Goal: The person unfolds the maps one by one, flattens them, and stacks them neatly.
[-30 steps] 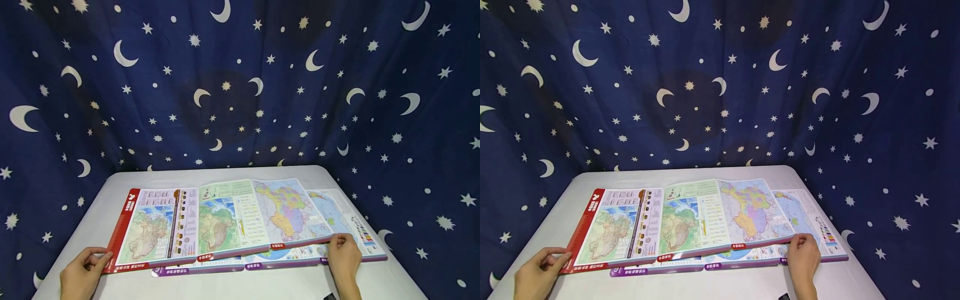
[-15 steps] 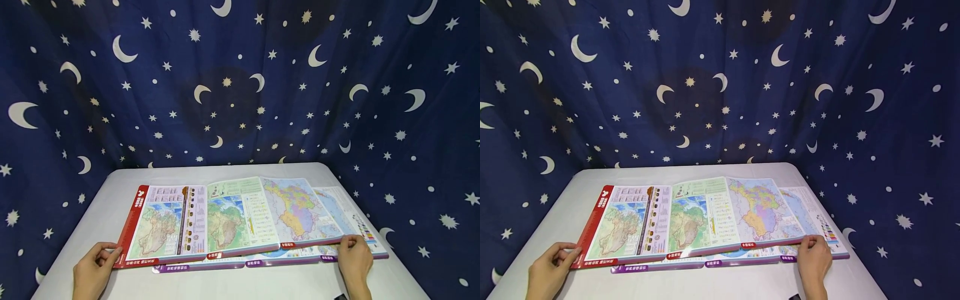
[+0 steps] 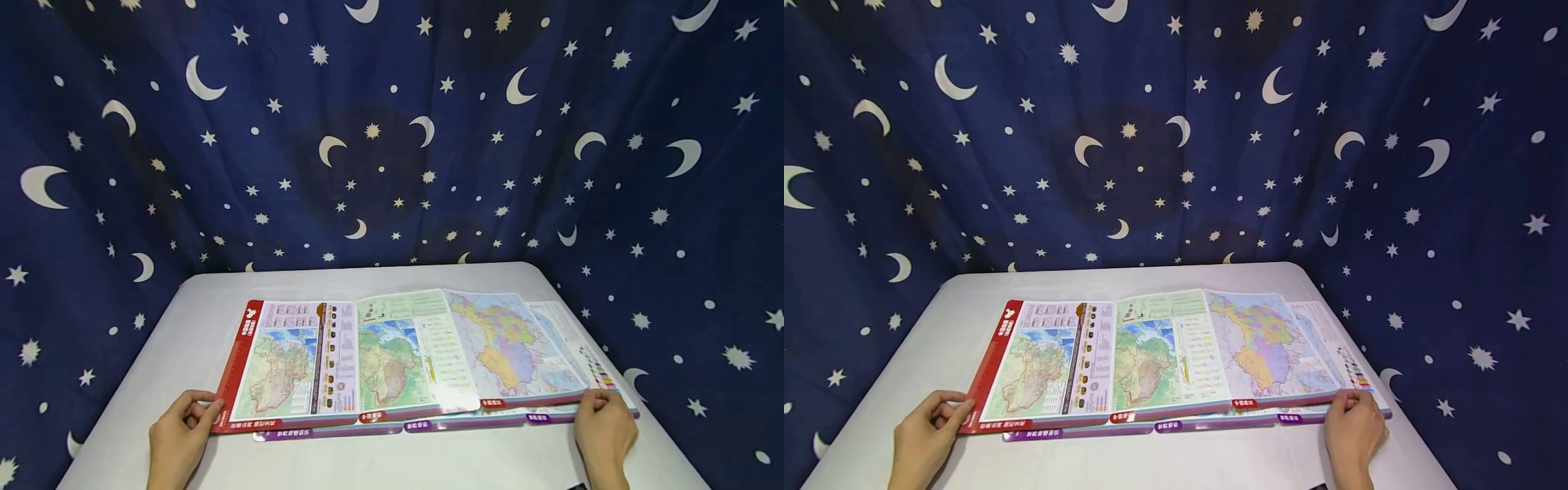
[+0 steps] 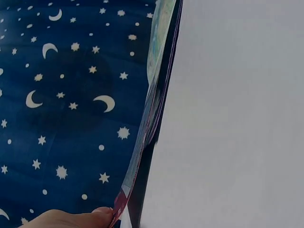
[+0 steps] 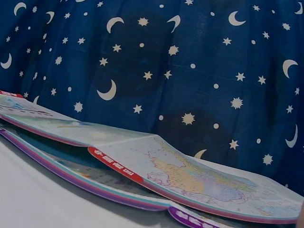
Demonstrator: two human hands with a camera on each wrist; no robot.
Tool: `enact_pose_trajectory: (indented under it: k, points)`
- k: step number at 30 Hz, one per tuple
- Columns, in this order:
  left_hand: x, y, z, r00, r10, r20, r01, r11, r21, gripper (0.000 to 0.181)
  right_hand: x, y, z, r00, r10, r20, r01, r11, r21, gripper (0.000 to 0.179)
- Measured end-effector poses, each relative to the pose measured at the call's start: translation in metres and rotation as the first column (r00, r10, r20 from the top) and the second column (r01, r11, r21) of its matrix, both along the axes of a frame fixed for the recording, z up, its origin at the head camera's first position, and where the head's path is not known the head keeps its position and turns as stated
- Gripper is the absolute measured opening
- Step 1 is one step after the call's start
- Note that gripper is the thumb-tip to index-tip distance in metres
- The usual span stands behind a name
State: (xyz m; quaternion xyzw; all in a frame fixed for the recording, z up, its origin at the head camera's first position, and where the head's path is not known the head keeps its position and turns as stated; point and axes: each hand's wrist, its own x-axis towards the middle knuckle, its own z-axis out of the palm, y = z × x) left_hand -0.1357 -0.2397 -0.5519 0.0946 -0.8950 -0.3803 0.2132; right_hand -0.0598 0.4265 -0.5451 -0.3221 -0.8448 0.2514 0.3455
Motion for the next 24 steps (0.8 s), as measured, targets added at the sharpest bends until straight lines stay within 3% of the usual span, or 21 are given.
enact_pose_trajectory:
  k: [16,24]
  points:
    - [0.009,0.035,-0.003,0.995,-0.052,-0.084,0.054,0.998,0.018,0.017,0.018,0.026,0.005,0.992,-0.029,0.119,0.036,0.998,-0.056,0.031]
    - [0.003,0.044,-0.003,0.978,-0.127,-0.162,0.133,0.991,0.022,0.02,0.024,0.035,0.004,0.997,-0.076,0.02,0.077,0.997,-0.031,0.033]
